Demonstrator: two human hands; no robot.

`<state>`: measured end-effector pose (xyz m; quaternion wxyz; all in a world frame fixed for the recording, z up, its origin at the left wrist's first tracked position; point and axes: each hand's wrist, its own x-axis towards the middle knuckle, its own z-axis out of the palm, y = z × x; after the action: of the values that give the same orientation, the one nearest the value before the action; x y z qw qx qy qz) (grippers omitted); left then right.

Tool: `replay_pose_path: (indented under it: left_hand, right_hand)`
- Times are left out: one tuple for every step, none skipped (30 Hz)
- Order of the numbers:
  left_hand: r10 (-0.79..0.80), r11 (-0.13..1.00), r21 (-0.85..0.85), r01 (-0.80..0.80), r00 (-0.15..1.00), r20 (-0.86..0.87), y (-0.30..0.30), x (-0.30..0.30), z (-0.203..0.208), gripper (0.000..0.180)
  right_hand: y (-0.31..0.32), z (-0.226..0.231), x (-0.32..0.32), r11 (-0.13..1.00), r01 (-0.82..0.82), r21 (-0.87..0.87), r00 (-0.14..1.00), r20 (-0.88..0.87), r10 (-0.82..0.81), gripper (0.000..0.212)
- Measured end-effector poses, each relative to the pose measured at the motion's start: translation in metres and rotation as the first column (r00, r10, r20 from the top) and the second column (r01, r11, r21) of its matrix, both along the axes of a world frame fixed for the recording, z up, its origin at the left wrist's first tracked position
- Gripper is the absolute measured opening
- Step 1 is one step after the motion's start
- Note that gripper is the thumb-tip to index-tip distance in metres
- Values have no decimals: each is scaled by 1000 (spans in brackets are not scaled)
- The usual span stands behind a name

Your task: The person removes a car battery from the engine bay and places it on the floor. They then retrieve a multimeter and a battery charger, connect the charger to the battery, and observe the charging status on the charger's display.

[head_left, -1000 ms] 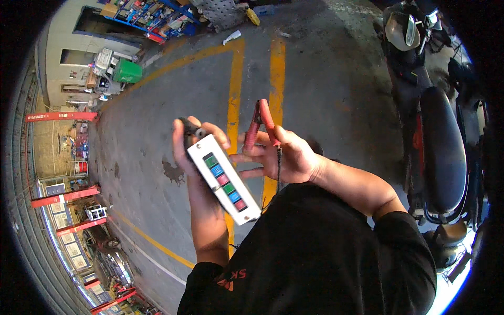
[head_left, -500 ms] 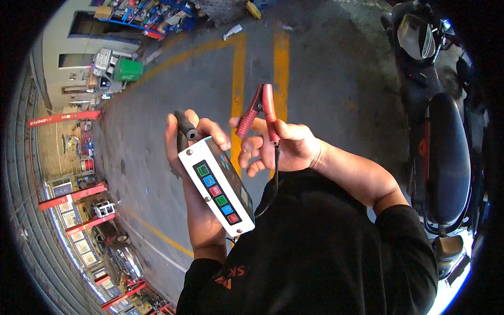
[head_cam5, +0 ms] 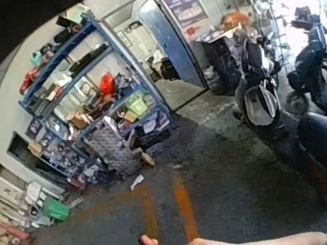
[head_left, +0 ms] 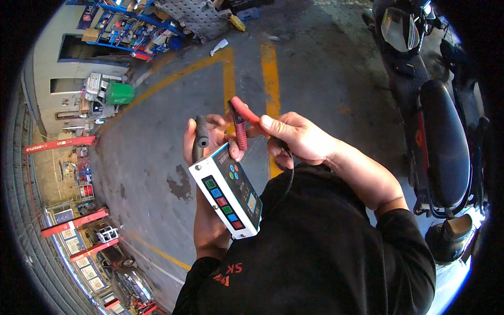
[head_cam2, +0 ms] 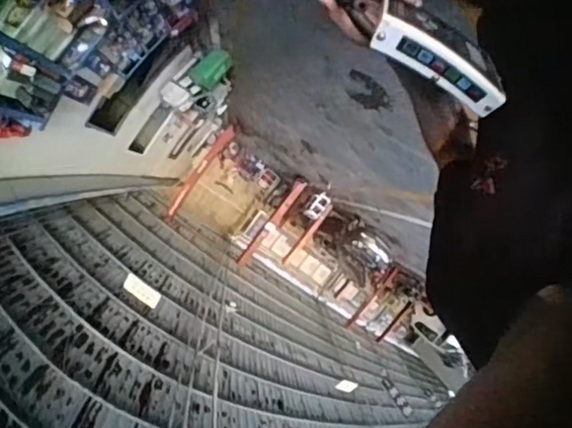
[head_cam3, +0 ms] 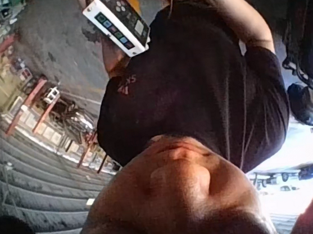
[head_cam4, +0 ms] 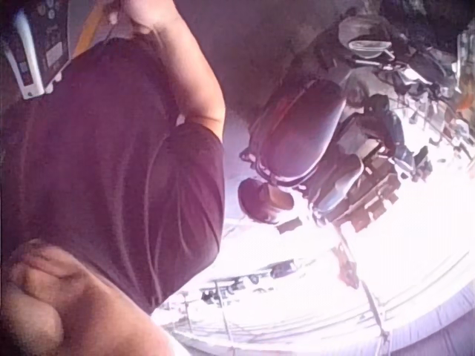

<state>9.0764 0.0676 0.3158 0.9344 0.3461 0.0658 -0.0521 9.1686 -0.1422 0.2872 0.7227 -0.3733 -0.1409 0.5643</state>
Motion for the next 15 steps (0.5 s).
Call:
replay_pose_path:
  left_hand:
    - [-10, 1000, 2, 10, 1000, 1, 1, 0, -2, 62]
    - [-19, 1000, 5, 19, 1000, 1, 1, 0, -6, 62]
    - [-27, 1000, 9, 27, 1000, -1, 1, 0, -7, 63]
    - [-38, 999, 37, 40, 998, -45, 3, 2, -5, 64]
    - [-49, 997, 63, 55, 995, -92, 0, 1, -2, 65]
    - [-58, 994, 80, 69, 990, -131, 0, 2, -2, 65]
    - [-51, 994, 91, 63, 990, -132, 6, 2, -8, 66]
    - [-41, 996, 77, 50, 993, -112, 7, 1, -8, 67]
    - [-26, 997, 64, 33, 995, -99, 7, -2, -7, 68]
    - [-18, 998, 50, 22, 997, -79, 8, -2, -6, 68]
    - [-70, 995, 63, 72, 997, -33, 17, -5, -8, 70]
    - [-61, 998, -5, 60, 998, -18, 20, -9, -7, 71]
    - [-110, 994, -13, 110, 994, 25, 25, -9, -7, 70]
    - [-159, 987, -19, 160, 985, 68, 28, -10, -7, 70]
    - [-143, 990, -12, 144, 989, 46, 28, -11, -6, 70]
  right_hand:
    - [2, -1, 2, 999, 32, -35, 998, 46, -30, 58]
    - [5, -2, 4, 996, 64, -68, 994, 92, -58, 59]
    - [7, -1, 4, 994, 67, -81, 986, 160, -54, 58]
    - [8, 1, 5, 993, 71, -93, 973, 227, -48, 58]
    - [9, 4, 5, 992, 74, -104, 955, 293, -40, 58]
    - [10, 8, 6, 992, 70, -103, 956, 290, -38, 56]
    - [11, 12, 6, 993, 66, -102, 957, 288, -34, 54]
    - [13, 14, 4, 993, 62, -100, 958, 285, -31, 52]
    - [13, 9, -2, 994, 100, -54, 956, 283, -81, 48]
    - [13, 1, -8, 989, 145, -8, 949, 283, -137, 45]
    - [10, -3, -14, 981, 188, 38, 940, 281, -192, 41]
    - [5, -4, -20, 970, 236, 52, 933, 266, -241, 32]
    - [3, -7, -26, 961, 263, 79, 927, 253, -275, 29]
    - [3, -9, -29, 951, 291, 106, 921, 239, -308, 26]
    - [2, -8, -30, 954, 277, 114, 922, 247, -298, 26]
